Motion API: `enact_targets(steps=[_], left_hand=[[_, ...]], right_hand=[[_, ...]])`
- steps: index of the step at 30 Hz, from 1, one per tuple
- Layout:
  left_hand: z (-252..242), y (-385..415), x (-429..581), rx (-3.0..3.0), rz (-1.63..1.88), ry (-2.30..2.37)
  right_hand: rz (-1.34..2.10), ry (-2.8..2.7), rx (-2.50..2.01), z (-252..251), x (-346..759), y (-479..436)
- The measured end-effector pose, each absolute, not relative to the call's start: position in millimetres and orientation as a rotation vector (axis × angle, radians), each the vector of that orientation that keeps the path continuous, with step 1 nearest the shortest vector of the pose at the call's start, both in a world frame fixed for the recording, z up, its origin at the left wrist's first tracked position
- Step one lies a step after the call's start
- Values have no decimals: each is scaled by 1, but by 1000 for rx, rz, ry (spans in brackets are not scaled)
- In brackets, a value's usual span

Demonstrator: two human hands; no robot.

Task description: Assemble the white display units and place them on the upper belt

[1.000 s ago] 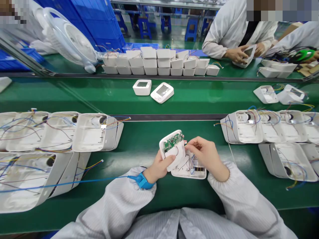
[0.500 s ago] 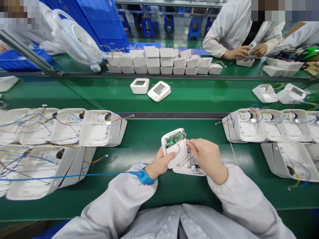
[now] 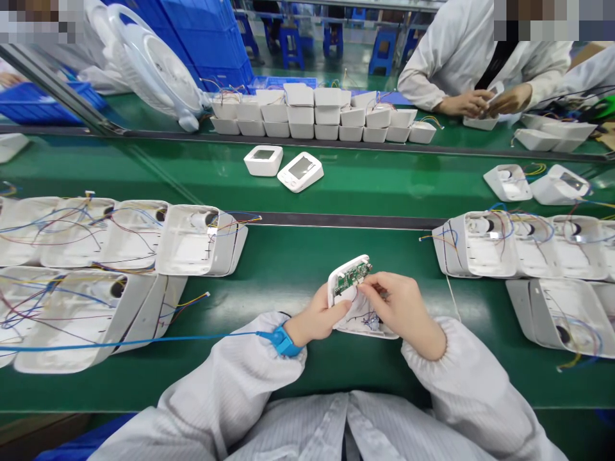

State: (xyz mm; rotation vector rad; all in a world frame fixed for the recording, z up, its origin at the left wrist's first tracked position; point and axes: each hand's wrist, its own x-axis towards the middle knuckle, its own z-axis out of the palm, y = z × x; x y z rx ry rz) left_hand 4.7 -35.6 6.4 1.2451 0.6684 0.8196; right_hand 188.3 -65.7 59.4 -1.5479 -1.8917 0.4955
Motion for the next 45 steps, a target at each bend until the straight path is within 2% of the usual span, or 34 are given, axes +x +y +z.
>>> enact_targets(steps=[9,13,19,22,26,29,32,38,42,45], left_hand=[[10,-33,4,1180,807,605],[6,-33,2,1103,740,609],[5,-33,3,1077,735,634],[9,-31,3,1042,713,603],[16,-19,-2,1079,707,460],[20,-4,-12,1265,846,444],[24,7,-20,1525,1005,587],[28,-1,-14,1923,652,789],[23,-8,-8,1906,643,741],[18,-7,-8,1897,768,704]], right_hand=[[115,-1802,-1446,49,191,-59],[84,-1946,-1253,40,199,-53],[19,-1950,-1260,32,199,-56],[104,-1877,-1271,35,196,-55],[495,-1643,-1406,43,195,-55],[604,-1545,-1344,51,196,-58],[457,-1762,-1104,58,194,-59],[-155,-2442,-948,61,178,-55],[-147,-2571,-918,69,179,-55],[-84,-2294,-1089,75,195,-52]])
